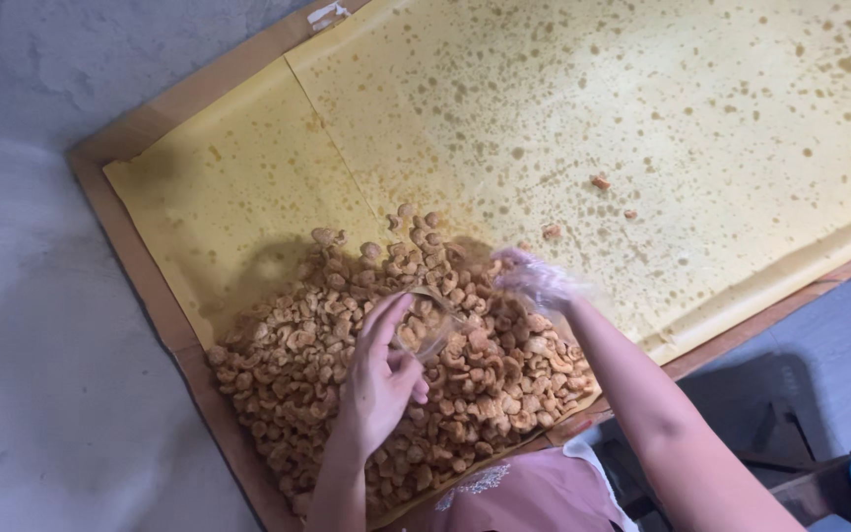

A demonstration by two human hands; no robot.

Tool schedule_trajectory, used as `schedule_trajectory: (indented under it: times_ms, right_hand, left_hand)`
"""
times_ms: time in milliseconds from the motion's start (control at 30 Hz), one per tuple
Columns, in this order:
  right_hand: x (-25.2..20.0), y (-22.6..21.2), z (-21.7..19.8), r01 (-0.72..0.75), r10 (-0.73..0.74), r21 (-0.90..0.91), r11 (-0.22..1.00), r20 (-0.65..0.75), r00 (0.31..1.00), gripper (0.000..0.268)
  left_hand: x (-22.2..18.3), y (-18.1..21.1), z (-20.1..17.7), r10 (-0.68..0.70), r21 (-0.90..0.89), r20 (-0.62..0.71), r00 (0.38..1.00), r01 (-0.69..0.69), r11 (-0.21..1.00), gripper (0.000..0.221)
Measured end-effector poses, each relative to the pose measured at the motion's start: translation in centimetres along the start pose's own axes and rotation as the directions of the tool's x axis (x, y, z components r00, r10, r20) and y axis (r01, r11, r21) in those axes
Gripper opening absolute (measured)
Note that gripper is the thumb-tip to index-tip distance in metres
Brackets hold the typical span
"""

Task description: The person scoops cashews from a large yellow tray into clear plastic bags, weighs each bag on a digital scale, and places the filled bags into a blue basket. The process is repeated multiple times throughout the clip.

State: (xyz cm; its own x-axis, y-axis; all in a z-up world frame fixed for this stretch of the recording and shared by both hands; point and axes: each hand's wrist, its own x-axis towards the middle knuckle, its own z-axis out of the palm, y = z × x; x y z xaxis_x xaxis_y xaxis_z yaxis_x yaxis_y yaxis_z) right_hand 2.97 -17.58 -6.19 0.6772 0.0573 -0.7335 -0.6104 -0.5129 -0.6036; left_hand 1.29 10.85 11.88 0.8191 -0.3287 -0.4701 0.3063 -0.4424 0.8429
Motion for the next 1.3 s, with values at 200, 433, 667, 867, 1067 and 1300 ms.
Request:
schedule_trajectory:
  times_ms: [200,433,667,867,1067,1300]
  right_hand:
    - [-11.4,-4.0,-2.0,0.458,-0.385,0.444,0.770,-0.248,0.889,0.048]
    - [-17.1,-6.7,-1.0,0.749,-0.739,-0.054,0.660,-0.226,0.635,0.050]
    - [-17.7,-5.1,-3.1,0.579,-0.727,-0.476,0.662,-0.219,0.651,0.062]
    - [-14.3,-4.1,1.1,0.278,-0.680,-0.929,0.243,0.042,0.732,0.057]
    - [-11.7,-1.0,1.2,0.296,-0.601,-0.876,0.380,0.010,0.800,0.076]
    - [-11.3,-3.0,0.9,0.144,-0.386,-0.930,0.338,0.003,0.923,0.047]
  left_hand:
    - [3.0,0.9,4.3,-0.046,-0.103,0.071,0.996,0.054,0.993,0.069]
    - [3.6,-1.6,7.3,0.104,-0.200,0.075,0.992,-0.088,0.976,0.067]
    - [4.1,-1.6,8.8,0.123,-0.301,0.020,0.992,-0.111,0.947,0.066]
    - [4.8,-4.0,11.0,0.082,-0.208,0.087,0.993,-0.062,0.976,0.066]
    - [5.7,-6.4,11.2,-0.001,-0.174,0.039,0.999,0.008,0.985,0.066]
    - [5.7,-5.1,10.7,0.016,-0.138,0.032,0.999,-0.012,0.990,0.070]
